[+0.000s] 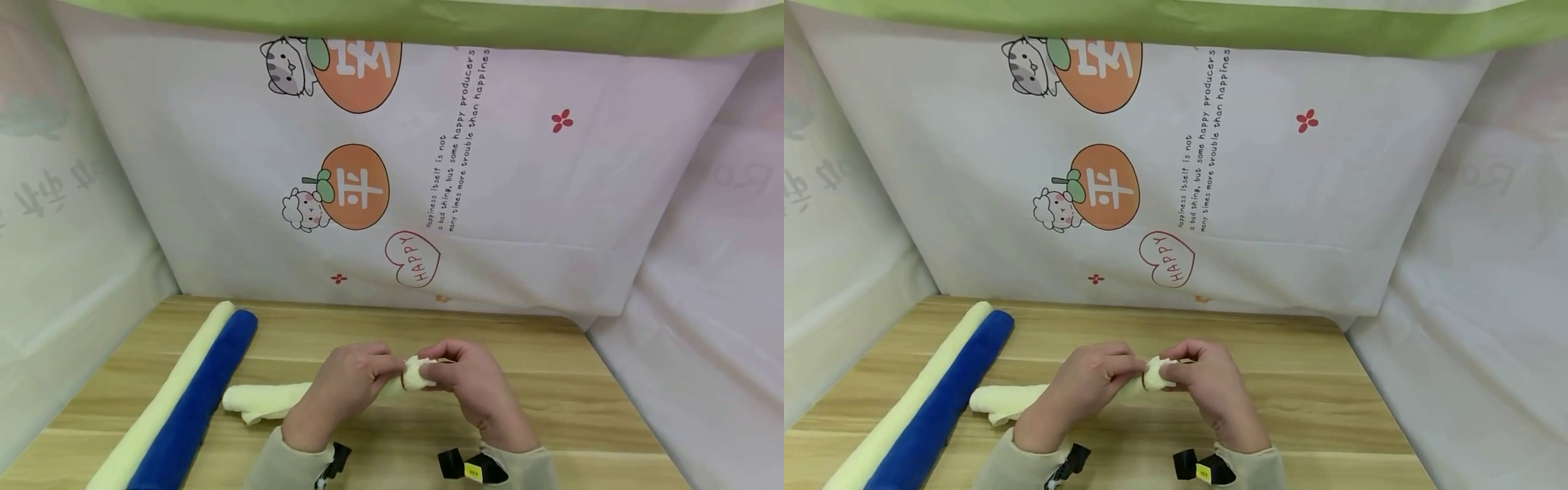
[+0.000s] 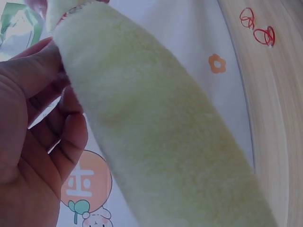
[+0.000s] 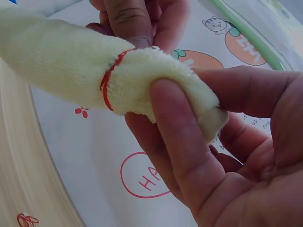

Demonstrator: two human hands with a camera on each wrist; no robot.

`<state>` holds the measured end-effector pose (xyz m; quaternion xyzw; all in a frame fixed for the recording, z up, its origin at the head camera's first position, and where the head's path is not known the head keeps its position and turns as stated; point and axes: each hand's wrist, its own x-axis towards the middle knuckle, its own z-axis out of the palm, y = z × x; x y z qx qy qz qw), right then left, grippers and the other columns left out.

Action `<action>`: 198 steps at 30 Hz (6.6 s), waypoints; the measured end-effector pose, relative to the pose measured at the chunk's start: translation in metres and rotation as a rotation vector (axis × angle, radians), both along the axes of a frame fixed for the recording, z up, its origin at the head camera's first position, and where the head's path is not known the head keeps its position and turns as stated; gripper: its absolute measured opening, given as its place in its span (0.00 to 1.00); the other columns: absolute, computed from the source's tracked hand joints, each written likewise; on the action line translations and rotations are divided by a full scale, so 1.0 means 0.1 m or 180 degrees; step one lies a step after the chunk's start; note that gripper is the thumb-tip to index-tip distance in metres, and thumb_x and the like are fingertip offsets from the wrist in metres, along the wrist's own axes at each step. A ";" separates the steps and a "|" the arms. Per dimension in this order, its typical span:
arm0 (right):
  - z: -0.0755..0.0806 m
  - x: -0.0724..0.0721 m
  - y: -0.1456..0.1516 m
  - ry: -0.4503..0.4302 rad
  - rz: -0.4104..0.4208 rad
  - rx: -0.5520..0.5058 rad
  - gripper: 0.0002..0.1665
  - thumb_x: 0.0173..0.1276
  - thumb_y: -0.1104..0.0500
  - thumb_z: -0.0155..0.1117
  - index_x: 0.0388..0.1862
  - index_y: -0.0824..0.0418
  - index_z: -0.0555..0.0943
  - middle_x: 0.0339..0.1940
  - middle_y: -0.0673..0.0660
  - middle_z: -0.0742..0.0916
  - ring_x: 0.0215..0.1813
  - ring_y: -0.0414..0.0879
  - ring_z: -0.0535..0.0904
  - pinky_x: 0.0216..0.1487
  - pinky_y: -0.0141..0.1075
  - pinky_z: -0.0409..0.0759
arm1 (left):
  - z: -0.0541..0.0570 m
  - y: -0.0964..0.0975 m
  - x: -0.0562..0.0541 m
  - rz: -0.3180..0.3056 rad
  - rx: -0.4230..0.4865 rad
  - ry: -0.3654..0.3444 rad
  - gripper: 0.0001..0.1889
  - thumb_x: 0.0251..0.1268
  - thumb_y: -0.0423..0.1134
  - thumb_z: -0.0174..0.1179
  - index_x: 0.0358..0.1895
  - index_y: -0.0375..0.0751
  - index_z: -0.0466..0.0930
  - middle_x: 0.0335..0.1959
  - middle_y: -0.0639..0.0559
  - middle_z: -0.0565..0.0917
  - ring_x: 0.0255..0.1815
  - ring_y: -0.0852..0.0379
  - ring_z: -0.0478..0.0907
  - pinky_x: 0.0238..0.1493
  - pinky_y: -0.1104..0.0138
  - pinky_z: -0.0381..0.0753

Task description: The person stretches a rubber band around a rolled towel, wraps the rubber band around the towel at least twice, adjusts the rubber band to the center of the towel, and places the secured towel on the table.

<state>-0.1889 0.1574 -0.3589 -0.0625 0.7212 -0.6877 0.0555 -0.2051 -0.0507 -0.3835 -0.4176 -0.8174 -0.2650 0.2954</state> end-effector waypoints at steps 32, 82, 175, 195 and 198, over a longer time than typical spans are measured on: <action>-0.15 -0.15 0.05 -0.0194 -0.0160 -0.0165 0.10 0.61 0.71 0.68 0.40 0.76 0.81 0.42 0.66 0.82 0.43 0.56 0.81 0.42 0.46 0.84 | -0.08 -0.17 -0.11 0.0103 -0.0263 -0.1021 0.04 0.73 0.37 0.59 0.41 0.53 0.82 0.38 0.63 0.79 0.36 0.64 0.76 0.40 0.64 0.79; -0.16 -0.11 0.10 0.1292 0.0360 0.1481 0.08 0.62 0.56 0.76 0.41 0.49 0.89 0.51 0.47 0.85 0.50 0.47 0.81 0.42 0.37 0.82 | -0.04 -0.14 -0.10 -0.0114 -0.0320 -0.0826 0.07 0.71 0.28 0.58 0.38 0.47 0.77 0.38 0.61 0.77 0.36 0.63 0.76 0.40 0.66 0.79; -0.03 -0.06 0.28 0.0964 0.0379 0.0799 0.24 0.60 0.65 0.75 0.56 0.55 0.83 0.56 0.57 0.82 0.46 0.54 0.81 0.43 0.41 0.83 | 0.06 -0.36 -0.06 0.0256 -0.0109 -0.1539 0.07 0.74 0.34 0.57 0.38 0.52 0.78 0.25 0.65 0.74 0.23 0.64 0.66 0.31 0.64 0.72; 0.03 -0.02 0.18 0.0859 0.0124 0.1125 0.26 0.60 0.57 0.77 0.58 0.50 0.83 0.47 0.56 0.84 0.39 0.52 0.80 0.37 0.40 0.82 | 0.05 -0.28 -0.01 0.0121 -0.0009 -0.1756 0.14 0.67 0.40 0.67 0.52 0.51 0.76 0.45 0.61 0.83 0.32 0.64 0.74 0.41 0.62 0.77; 0.03 -0.02 0.19 0.0952 0.0119 0.1046 0.21 0.60 0.58 0.77 0.53 0.52 0.85 0.48 0.55 0.85 0.38 0.52 0.81 0.37 0.40 0.82 | 0.04 -0.29 -0.02 0.0054 0.0052 -0.1812 0.13 0.69 0.40 0.65 0.53 0.52 0.76 0.44 0.62 0.83 0.31 0.64 0.73 0.40 0.63 0.77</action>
